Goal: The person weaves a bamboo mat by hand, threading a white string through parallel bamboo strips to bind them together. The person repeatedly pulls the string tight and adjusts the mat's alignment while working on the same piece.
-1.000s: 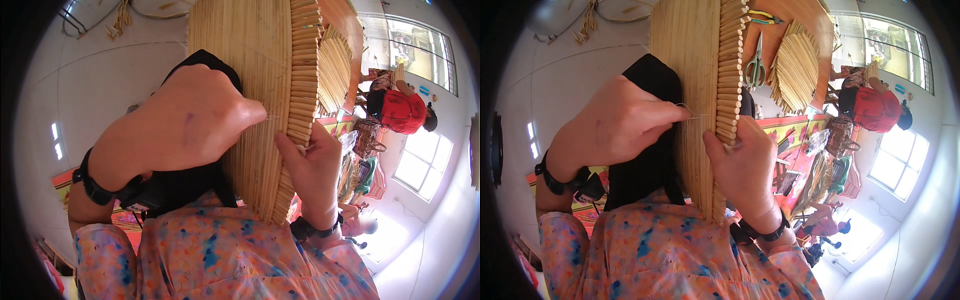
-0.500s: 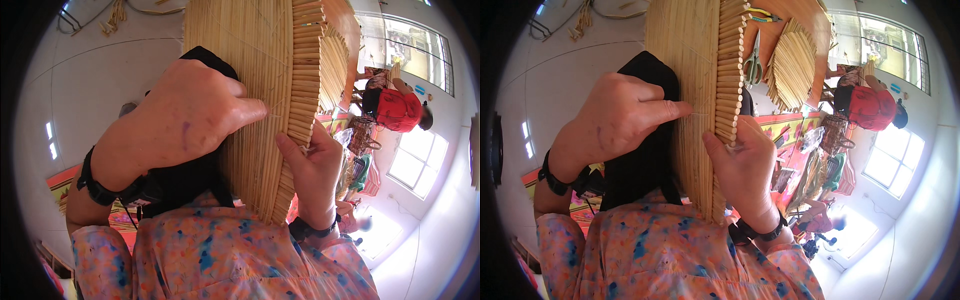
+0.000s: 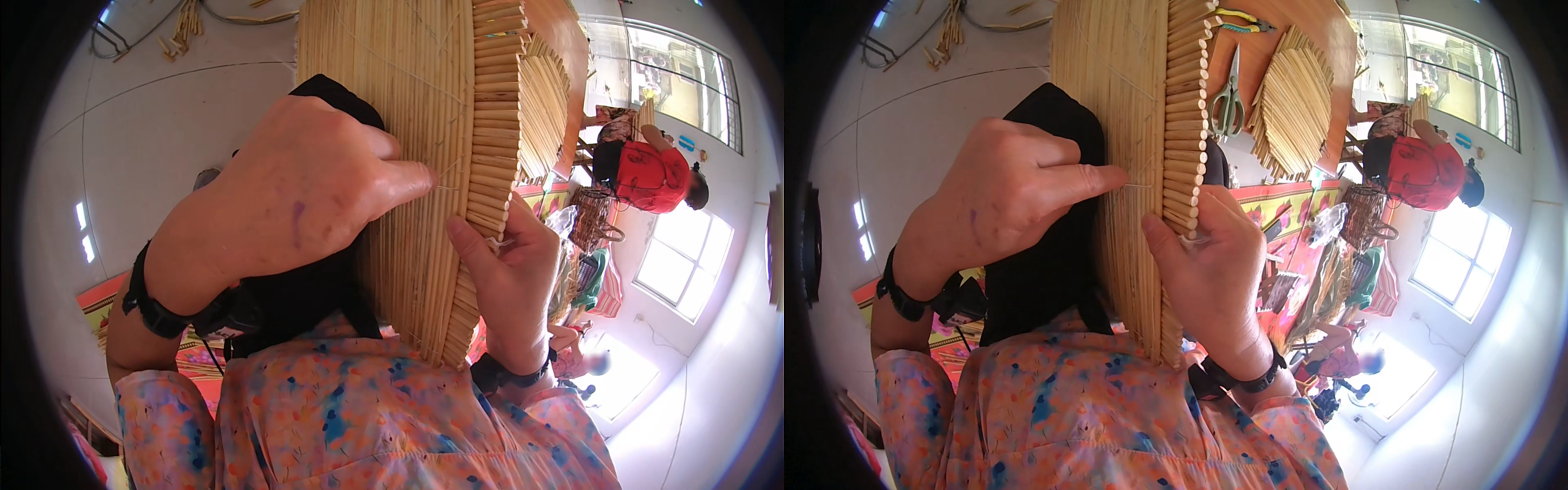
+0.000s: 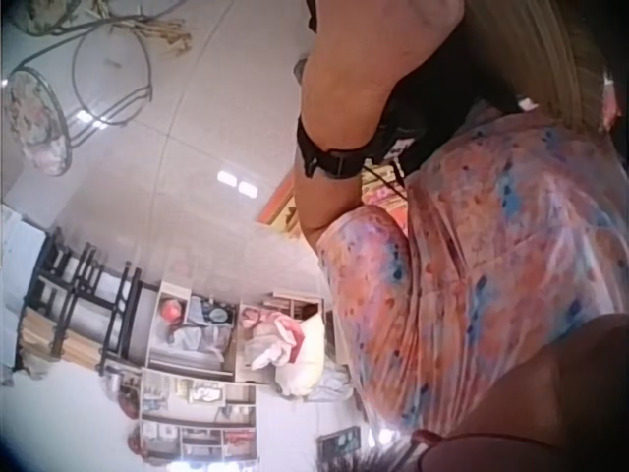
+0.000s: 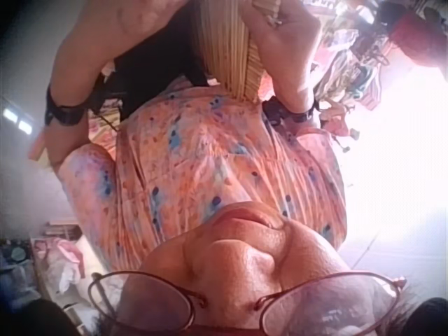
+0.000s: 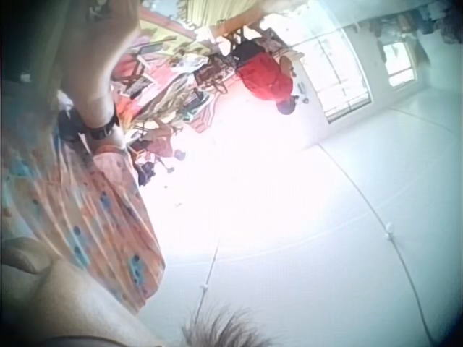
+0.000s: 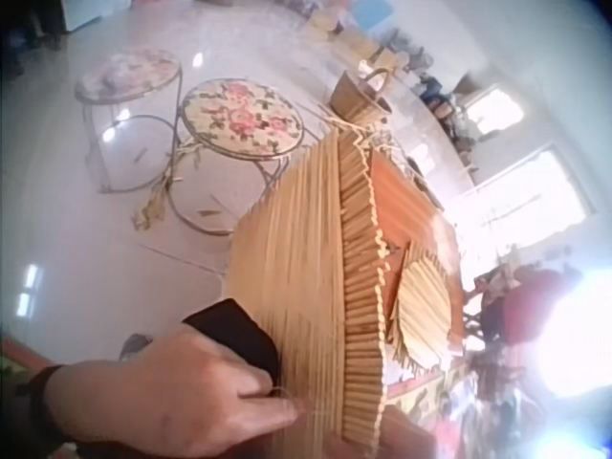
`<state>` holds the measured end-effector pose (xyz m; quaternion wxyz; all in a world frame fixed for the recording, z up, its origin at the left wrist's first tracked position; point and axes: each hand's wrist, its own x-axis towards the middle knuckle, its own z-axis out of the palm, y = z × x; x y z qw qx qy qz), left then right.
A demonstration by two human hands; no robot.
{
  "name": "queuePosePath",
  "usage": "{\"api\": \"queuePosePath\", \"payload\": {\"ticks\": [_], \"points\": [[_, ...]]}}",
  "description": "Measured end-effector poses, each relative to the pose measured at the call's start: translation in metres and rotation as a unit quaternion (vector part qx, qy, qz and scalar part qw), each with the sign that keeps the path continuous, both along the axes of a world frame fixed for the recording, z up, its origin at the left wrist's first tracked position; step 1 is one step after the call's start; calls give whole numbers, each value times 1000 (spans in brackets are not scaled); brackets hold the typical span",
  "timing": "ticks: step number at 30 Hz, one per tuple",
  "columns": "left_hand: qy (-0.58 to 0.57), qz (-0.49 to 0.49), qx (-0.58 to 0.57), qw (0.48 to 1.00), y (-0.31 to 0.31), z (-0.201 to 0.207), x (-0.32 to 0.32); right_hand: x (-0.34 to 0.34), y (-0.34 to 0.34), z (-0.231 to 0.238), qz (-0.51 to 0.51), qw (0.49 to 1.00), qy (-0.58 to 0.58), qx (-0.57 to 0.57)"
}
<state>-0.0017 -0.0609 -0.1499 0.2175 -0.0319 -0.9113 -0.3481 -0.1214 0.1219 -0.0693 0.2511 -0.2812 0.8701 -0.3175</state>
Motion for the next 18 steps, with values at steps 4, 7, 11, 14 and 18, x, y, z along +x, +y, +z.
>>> {"api": "queuePosePath", "payload": {"ticks": [4, 7, 11, 14, 18], "points": [[6, -5, -2, 1000, -1, 0, -1, 0, -1, 0, -3, 1000, 2, -1], [7, -6, 1, 1000, -1, 2, -1, 0, -1, -1, -6, 1000, -1, -7], [12, -5, 4, 1000, -1, 3, -1, 0, -1, 0, -7, 1000, -2, -4], [24, -3, 10, 1000, 0, 2, -1, 1, -1, 0, -2, 1000, 4, -4], [17, -7, -13, 1000, -3, 10, 1, 2, -3, 1, 4, 1000, 6, -2]]}}
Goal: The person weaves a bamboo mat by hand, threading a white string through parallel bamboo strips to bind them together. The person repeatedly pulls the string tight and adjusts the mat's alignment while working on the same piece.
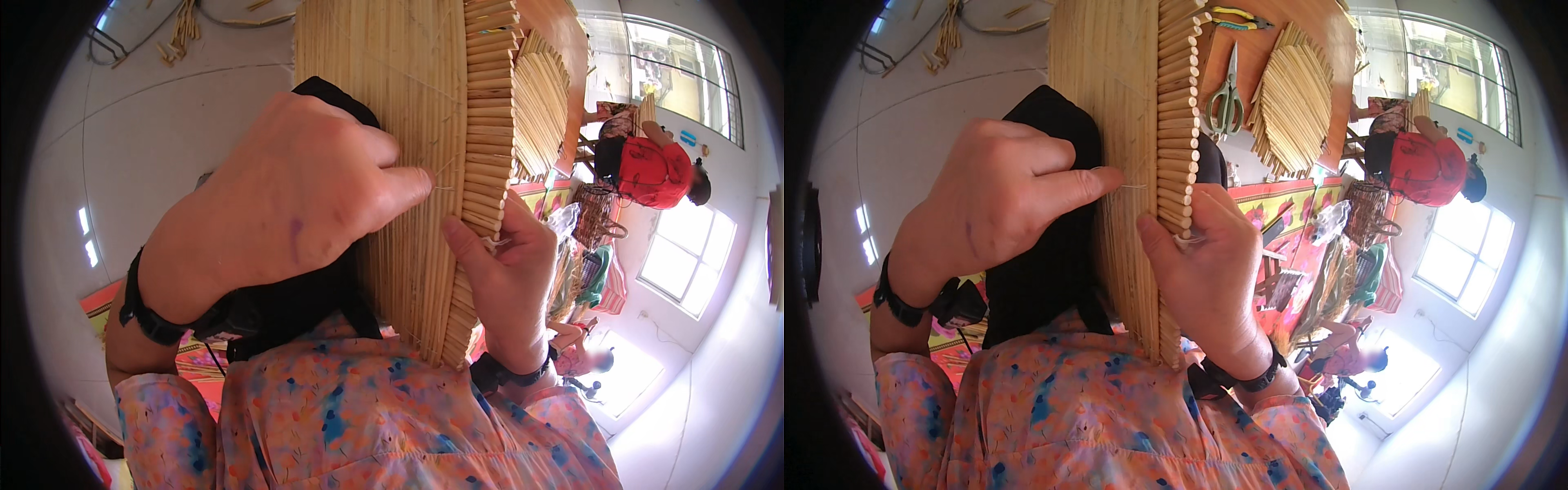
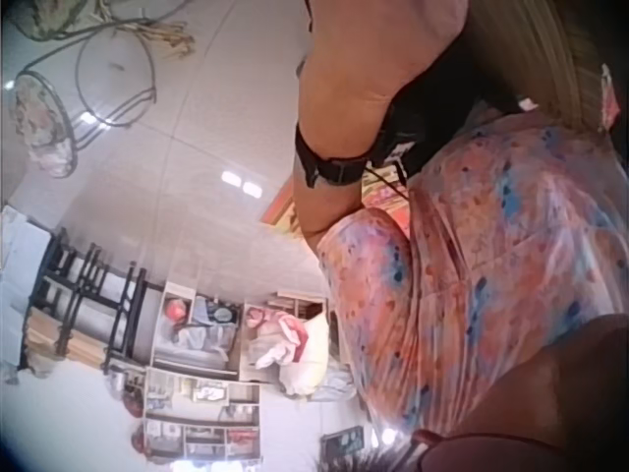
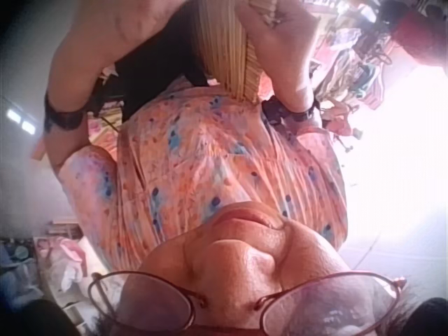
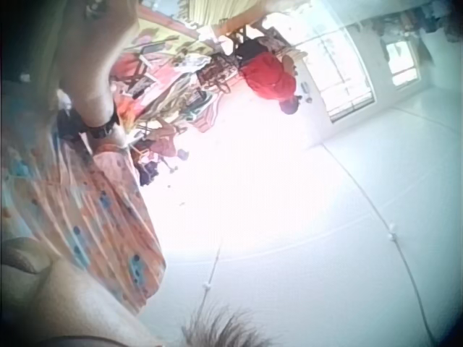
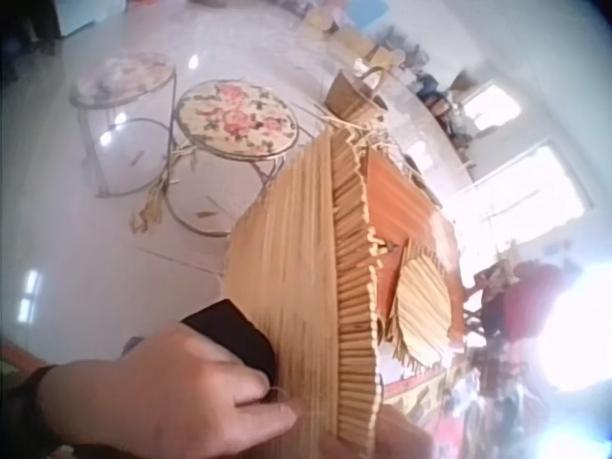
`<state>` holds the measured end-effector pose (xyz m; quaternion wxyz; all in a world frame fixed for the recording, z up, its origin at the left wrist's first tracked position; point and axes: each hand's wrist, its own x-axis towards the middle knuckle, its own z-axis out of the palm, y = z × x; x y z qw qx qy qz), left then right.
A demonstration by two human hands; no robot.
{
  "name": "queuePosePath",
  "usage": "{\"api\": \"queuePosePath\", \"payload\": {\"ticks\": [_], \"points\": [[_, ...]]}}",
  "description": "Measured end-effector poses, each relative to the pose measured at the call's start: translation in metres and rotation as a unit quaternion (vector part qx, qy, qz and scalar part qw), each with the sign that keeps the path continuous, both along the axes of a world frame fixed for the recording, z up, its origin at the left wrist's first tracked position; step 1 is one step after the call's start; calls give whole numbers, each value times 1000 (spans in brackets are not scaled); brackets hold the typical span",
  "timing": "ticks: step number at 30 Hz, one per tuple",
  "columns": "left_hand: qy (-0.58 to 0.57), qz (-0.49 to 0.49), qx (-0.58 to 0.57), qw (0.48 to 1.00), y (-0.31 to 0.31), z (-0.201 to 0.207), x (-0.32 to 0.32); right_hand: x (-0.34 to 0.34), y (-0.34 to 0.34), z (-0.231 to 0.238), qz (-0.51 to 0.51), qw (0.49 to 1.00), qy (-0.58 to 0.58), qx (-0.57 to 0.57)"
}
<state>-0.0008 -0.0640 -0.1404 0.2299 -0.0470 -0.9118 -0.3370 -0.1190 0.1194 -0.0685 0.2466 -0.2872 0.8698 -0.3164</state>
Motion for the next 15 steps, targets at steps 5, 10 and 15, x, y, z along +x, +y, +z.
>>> {"api": "queuePosePath", "payload": {"ticks": [5, 10, 15], "points": [[-6, -7, -29, 1000, -2, 7, -4, 0, -2, 2, 32, 999, 34, -7], [-24, -8, -10, 1000, 2, 10, -7, -1, -3, 3, 54, 997, 54, -2], [-66, -11, -10, 998, -6, 23, -4, 2, -5, -5, 46, 996, 21, -73]]}}
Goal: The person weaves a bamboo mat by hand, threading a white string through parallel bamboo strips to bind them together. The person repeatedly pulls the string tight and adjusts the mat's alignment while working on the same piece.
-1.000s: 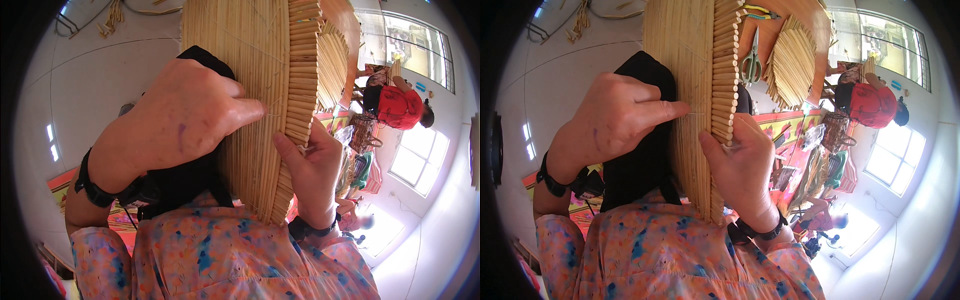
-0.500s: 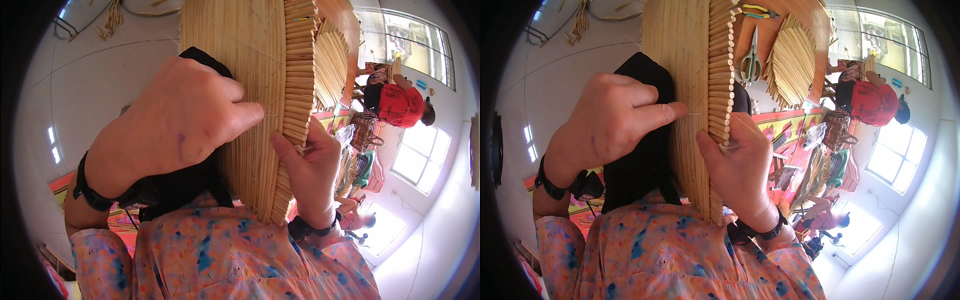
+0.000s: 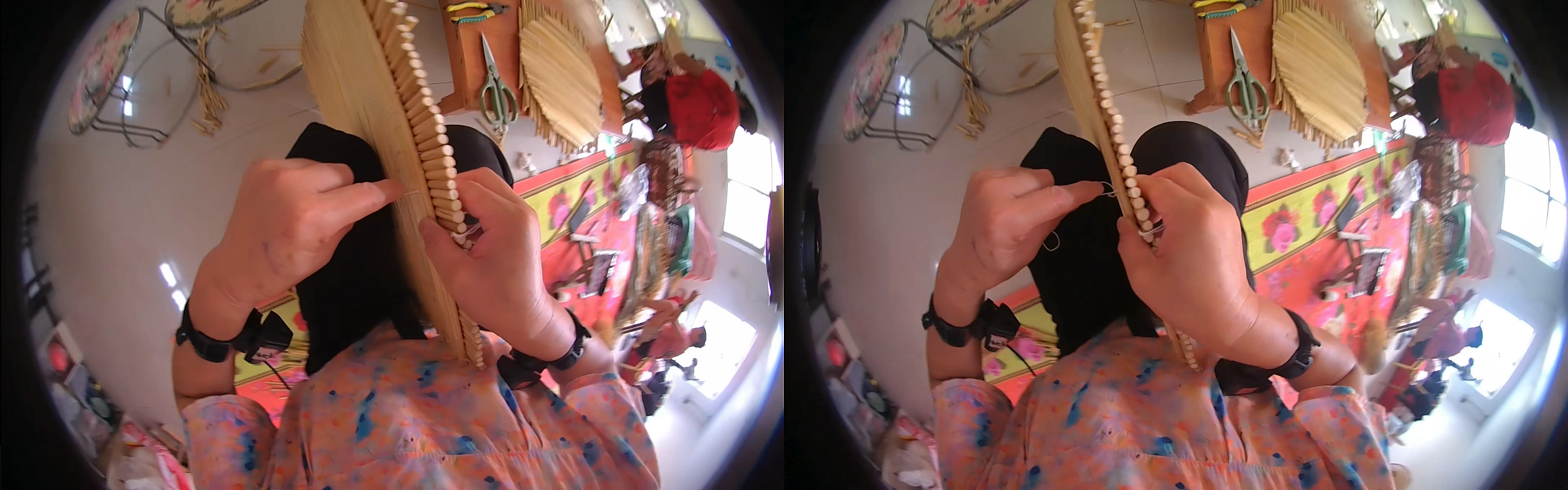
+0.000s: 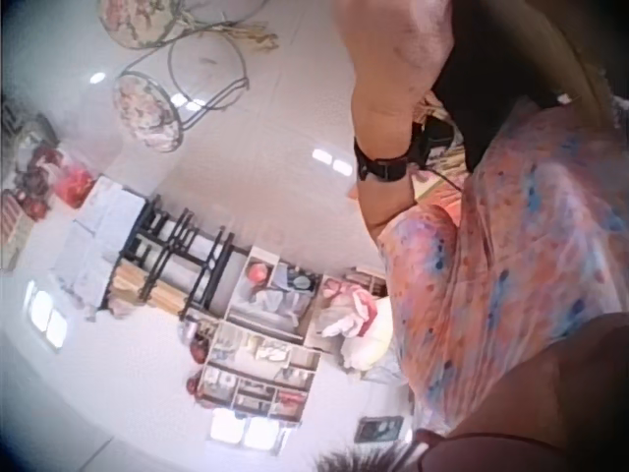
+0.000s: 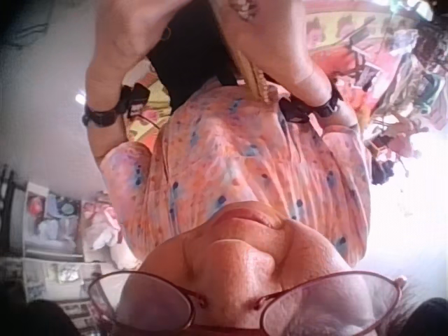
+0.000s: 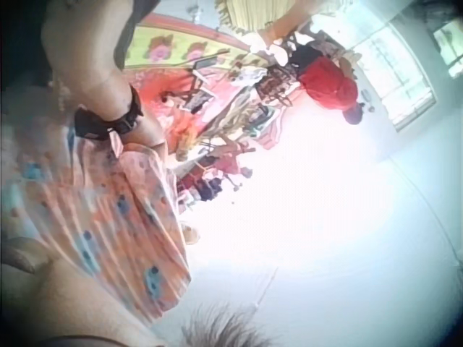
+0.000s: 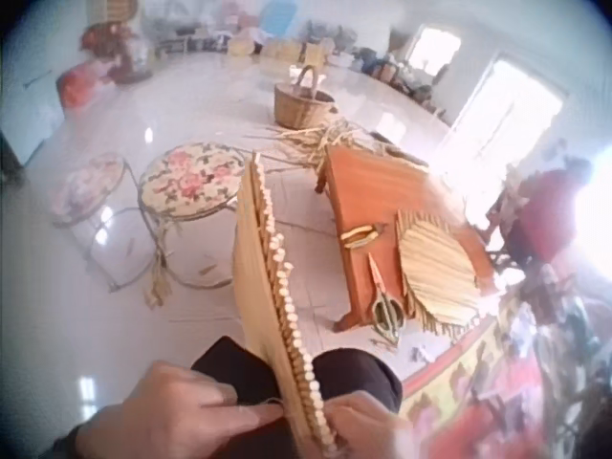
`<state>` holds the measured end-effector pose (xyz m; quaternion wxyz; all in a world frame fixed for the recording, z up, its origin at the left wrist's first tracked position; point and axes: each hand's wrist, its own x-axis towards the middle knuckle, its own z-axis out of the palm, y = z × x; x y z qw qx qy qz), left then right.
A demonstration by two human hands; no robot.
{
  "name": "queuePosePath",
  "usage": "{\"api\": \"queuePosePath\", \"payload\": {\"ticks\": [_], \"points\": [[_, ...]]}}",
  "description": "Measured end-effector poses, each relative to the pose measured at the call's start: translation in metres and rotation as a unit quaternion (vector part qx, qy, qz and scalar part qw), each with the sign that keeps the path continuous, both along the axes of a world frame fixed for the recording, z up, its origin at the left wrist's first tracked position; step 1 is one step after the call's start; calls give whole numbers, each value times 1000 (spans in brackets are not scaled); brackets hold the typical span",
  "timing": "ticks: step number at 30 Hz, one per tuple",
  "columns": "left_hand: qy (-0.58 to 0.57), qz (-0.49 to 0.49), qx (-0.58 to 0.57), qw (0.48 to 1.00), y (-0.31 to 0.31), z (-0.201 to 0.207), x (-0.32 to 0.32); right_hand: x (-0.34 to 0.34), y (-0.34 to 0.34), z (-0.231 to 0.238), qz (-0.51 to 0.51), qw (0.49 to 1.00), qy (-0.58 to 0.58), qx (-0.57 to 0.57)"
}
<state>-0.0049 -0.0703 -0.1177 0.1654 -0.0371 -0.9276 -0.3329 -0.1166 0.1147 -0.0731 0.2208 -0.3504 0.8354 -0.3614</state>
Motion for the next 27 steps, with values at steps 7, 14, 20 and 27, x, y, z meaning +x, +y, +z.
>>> {"api": "queuePosePath", "payload": {"ticks": [7, 14, 20, 27], "points": [[-83, 33, 55, 995, -3, 6, 19, -14, 29, -28, 171, 955, -189, -150], [-107, 60, 141, 982, -5, -5, 32, -6, 34, -58, 161, 918, -259, -252], [-119, 61, 68, 989, 0, 8, 28, -6, 34, -67, 158, 910, -266, -274], [-145, 85, 82, 982, 5, 13, 27, -5, 34, -68, 151, 914, -256, -276]]}}
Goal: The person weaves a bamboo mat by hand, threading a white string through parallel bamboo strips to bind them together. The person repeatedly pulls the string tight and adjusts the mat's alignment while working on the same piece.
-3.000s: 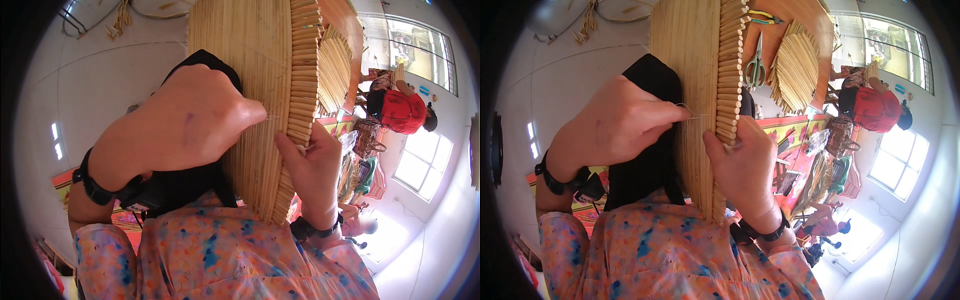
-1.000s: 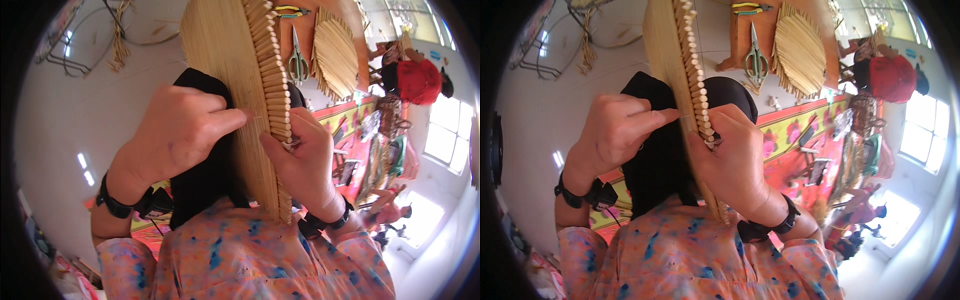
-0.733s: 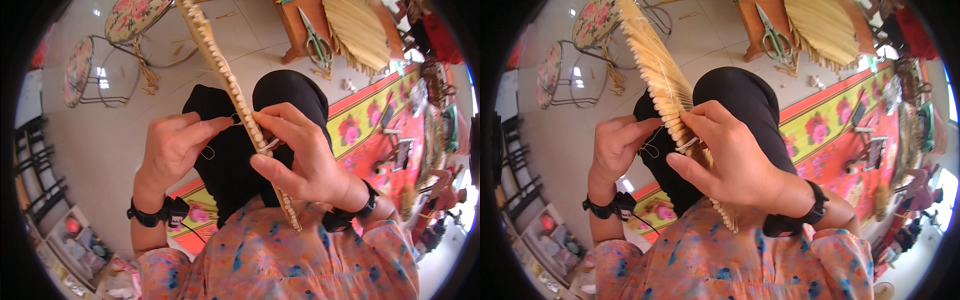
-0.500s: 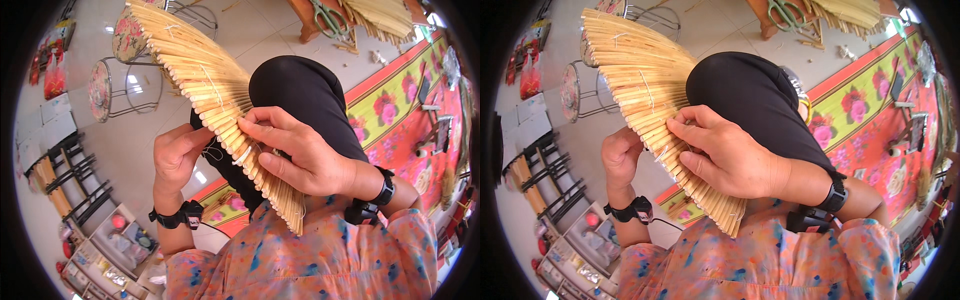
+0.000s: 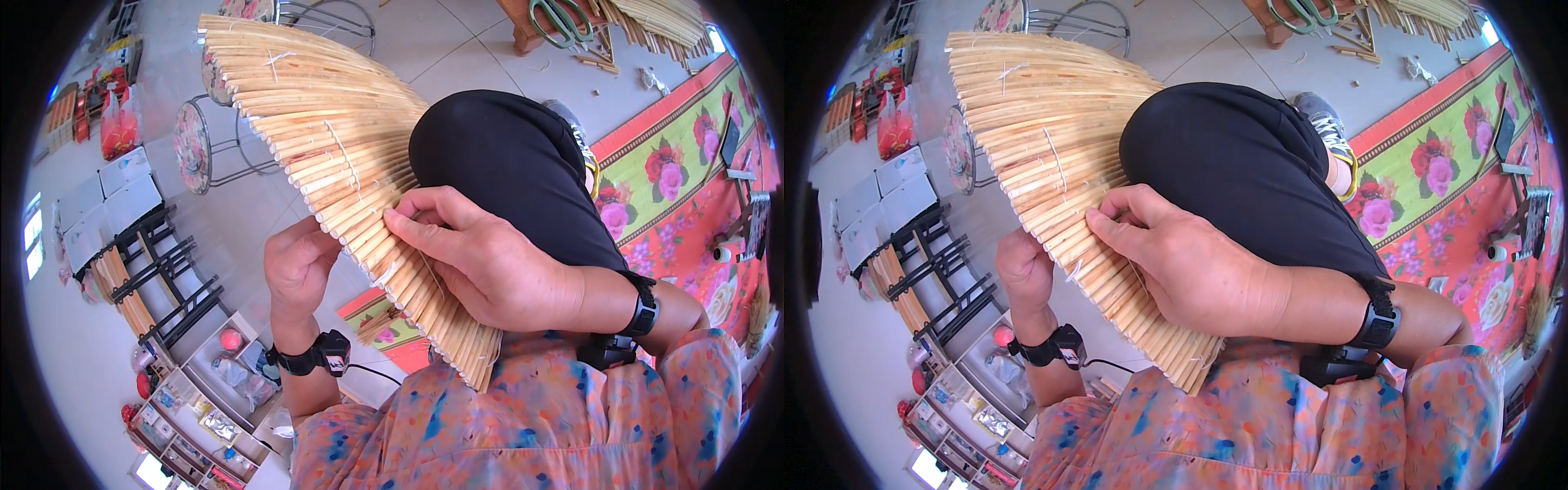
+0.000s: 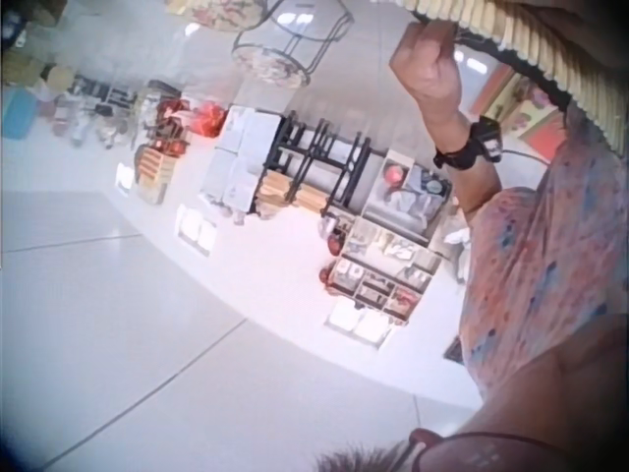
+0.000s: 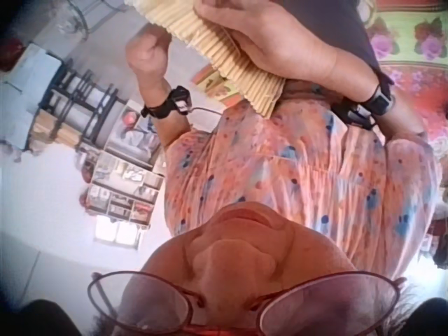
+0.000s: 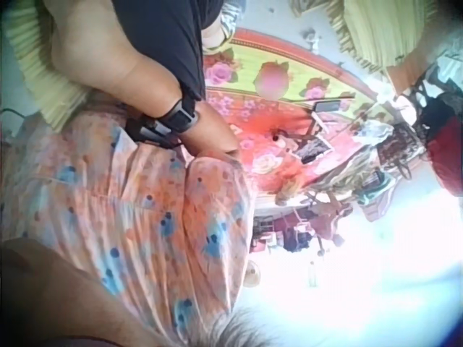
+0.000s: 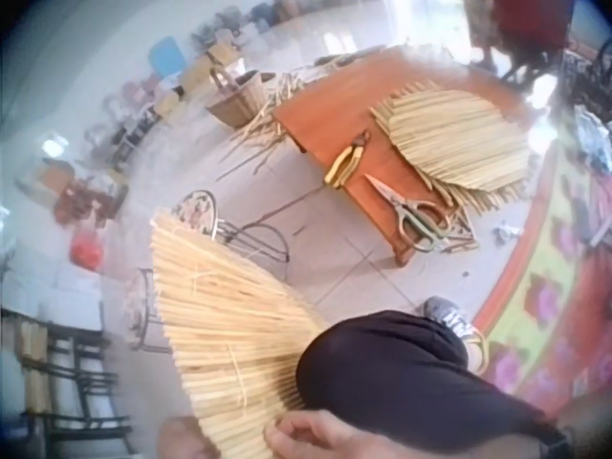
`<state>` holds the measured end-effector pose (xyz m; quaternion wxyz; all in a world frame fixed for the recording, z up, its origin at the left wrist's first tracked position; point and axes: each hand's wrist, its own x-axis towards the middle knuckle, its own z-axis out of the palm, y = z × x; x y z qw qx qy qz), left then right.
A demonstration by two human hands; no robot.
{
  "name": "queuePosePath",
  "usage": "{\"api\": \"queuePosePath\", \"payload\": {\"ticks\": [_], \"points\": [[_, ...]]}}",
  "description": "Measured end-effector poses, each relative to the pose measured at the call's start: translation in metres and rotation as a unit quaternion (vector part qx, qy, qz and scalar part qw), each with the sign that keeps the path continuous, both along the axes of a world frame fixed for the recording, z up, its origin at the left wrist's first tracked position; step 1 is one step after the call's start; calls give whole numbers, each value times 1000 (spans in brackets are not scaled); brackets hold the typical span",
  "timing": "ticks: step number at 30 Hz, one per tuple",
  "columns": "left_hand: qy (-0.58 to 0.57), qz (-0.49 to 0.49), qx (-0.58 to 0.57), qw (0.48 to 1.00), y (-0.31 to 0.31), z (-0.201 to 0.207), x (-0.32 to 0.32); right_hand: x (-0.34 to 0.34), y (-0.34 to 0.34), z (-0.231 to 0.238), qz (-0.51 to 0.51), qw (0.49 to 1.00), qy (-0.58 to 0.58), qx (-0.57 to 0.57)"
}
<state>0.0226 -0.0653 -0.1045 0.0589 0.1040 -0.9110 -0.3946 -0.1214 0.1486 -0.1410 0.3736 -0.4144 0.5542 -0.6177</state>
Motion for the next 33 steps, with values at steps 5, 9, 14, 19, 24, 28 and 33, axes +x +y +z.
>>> {"api": "queuePosePath", "payload": {"ticks": [5, 9, 14, 19, 24, 28, 33], "points": [[3, -27, -44, 999, -2, 5, -3, -2, 1, 3, 14, 1000, 1, 20], [-11, -12, -2, 1000, -1, 7, -1, 0, 3, 7, 23, 999, 5, 47], [42, -6, 44, 998, 0, -4, 1, 6, 1, 2, 2, 1000, 1, 19], [51, -13, 52, 997, 3, -5, -3, -4, 4, 5, 35, 998, 58, 16], [76, -10, 80, 994, 1, -17, -1, -4, 4, 6, 51, 996, 69, 17], [83, -13, 82, 993, 0, -18, -1, -3, 3, 9, 63, 996, 64, 28], [89, -15, 88, 992, 0, -20, -3, -3, 2, 10, 61, 996, 54, 33]]}}
